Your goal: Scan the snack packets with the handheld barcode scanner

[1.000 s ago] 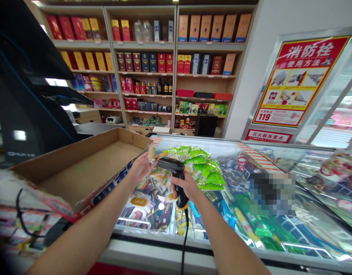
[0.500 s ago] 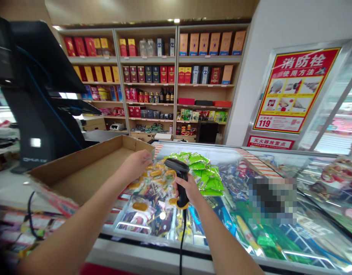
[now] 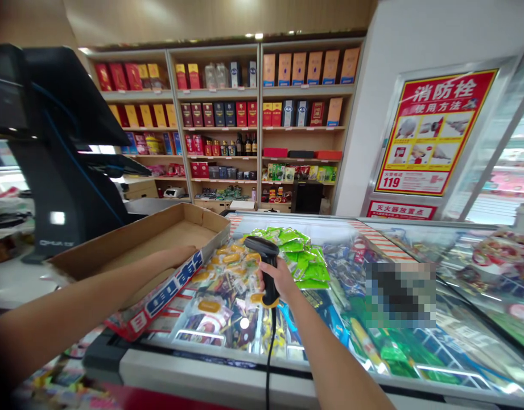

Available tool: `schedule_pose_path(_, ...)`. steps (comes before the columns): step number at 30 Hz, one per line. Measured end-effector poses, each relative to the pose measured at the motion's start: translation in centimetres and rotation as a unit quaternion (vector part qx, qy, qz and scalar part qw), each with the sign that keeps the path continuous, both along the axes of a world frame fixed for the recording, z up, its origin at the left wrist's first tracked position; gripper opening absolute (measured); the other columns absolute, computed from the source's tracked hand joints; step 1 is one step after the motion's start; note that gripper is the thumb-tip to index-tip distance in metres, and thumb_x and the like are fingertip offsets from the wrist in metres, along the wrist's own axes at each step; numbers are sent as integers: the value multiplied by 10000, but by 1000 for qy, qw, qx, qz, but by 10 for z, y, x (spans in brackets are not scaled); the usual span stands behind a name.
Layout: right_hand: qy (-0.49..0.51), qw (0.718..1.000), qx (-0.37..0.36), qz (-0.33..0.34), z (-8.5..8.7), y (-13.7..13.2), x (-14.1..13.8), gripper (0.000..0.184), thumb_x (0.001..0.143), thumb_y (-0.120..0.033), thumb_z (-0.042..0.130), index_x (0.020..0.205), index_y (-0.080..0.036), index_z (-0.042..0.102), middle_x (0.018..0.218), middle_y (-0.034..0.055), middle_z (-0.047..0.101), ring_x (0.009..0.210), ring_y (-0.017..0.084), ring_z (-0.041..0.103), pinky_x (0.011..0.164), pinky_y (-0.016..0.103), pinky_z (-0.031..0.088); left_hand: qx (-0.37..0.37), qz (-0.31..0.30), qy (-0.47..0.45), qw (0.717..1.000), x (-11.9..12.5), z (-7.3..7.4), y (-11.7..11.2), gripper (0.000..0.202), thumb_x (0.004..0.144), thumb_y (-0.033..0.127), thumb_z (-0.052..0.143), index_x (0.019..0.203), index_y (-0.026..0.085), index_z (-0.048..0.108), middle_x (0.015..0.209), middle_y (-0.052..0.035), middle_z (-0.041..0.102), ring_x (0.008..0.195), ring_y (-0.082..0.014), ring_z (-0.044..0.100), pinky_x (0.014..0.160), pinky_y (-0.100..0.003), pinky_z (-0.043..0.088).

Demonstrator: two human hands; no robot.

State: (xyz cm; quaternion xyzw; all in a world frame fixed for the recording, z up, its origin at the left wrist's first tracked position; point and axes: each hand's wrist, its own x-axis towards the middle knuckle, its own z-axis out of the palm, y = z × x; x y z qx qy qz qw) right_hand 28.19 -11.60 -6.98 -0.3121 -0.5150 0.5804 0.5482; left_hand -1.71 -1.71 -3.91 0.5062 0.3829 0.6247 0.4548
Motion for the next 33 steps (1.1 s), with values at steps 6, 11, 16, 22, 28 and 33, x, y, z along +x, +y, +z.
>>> schedule_pose_path(6,-10,1000,-4,-2,0,0,0,343,688,-410,719,852,-143,581,521,-34,578,361,101,511,355,213,431,-26,-6,87,996,-25,-2,24,244,742,238,641,527,228,526,460,19,423,629,-219,658,708,-288,537)
schedule_pose_path(11,-7,1000,-6,3,0,0,-1,341,686,-413,727,849,-149,584,525,-36,580,369,101,509,373,229,459,-31,45,254,966,-47,-8,31,325,693,180,696,469,224,465,418,20,386,681,-236,654,794,-302,515)
schedule_pose_path(16,-11,1000,-6,2,-2,1,0,352,684,-412,729,864,-147,586,525,-33,585,367,102,510,368,224,454,-55,100,316,942,-47,25,39,326,637,87,706,461,206,460,408,20,408,737,-249,660,784,-297,503)
schedule_pose_path(22,-11,1000,-13,9,-1,1,1,359,676,-420,726,866,-154,578,530,-34,588,365,105,516,362,221,443,-102,2,189,977,-19,89,13,232,598,-51,675,710,149,640,580,-21,615,597,-204,642,648,-301,526)
schedule_pose_path(28,-9,1000,-15,10,-1,0,1,352,691,-408,720,889,-152,580,540,-34,588,373,104,521,372,226,458,-89,-175,-132,972,44,62,-61,415,691,-64,604,1032,170,640,785,-44,677,692,-191,690,699,-323,573)
schedule_pose_path(33,15,1000,-2,15,-1,-1,2,361,685,-412,723,892,-158,571,541,-35,592,369,98,515,369,218,457,-13,-161,-99,982,86,8,-57,554,589,-66,664,1072,204,646,822,-17,695,623,-117,640,576,-169,489)
